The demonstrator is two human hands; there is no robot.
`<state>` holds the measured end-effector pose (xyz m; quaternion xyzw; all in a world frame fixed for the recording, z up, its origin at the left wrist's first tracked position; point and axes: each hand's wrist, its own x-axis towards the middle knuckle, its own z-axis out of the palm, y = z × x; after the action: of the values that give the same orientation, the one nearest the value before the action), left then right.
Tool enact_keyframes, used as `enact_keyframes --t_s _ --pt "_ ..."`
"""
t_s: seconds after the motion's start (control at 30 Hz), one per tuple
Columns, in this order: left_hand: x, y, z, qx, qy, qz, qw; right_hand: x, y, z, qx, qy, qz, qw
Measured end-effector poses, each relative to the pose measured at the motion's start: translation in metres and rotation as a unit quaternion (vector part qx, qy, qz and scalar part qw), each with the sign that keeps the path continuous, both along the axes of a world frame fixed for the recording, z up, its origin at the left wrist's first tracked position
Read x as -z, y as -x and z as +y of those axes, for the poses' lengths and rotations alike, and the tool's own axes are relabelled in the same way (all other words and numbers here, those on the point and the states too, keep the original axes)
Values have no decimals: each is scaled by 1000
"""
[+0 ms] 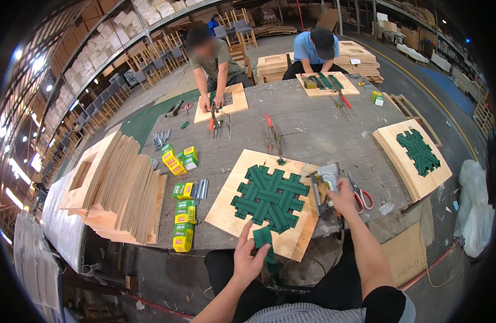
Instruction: The person weaves green plastic strips into a lattice pattern on a square wooden board. They use a pneumatic nail gun to secure the strips in place and scissors to trim excess material. The person works on a single panel while two coworkers perform the same task at the same table.
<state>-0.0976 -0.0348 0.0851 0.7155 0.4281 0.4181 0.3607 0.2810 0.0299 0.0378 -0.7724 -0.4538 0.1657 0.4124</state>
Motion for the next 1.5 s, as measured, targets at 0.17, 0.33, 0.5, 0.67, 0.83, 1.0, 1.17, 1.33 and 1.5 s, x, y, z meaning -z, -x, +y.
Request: enact_keyframes --t_s 0.17,0.33,0.5,0.67,0.83,1.0,1.17,1.33,1.5 --pt "8 15 87 -10 -63 127 990 -3 -71 -4 70 17 -50 996" --pt "40 29 170 9 -92 381 920 -13 -98 5 51 132 -114 983" --pt "79 27 181 -10 -121 380 917 -27 -74 55 -3 96 -265 959" --pt "81 29 184 -2 -118 384 916 -30 2 234 -178 0 -77 981" --pt "74 23 195 27 -97 364 926 -17 56 421 -154 -74 -141 975" --pt "74 32 192 6 -54 368 928 3 115 516 -172 174 90 965" --pt "74 28 200 41 -80 327 941 -5 46 530 -105 -210 -228 945" --pt "73 34 193 -6 -81 351 933 -97 86 490 -267 -11 84 960" --pt "72 28 192 6 -109 341 934 -128 60 363 -264 -81 63 959"
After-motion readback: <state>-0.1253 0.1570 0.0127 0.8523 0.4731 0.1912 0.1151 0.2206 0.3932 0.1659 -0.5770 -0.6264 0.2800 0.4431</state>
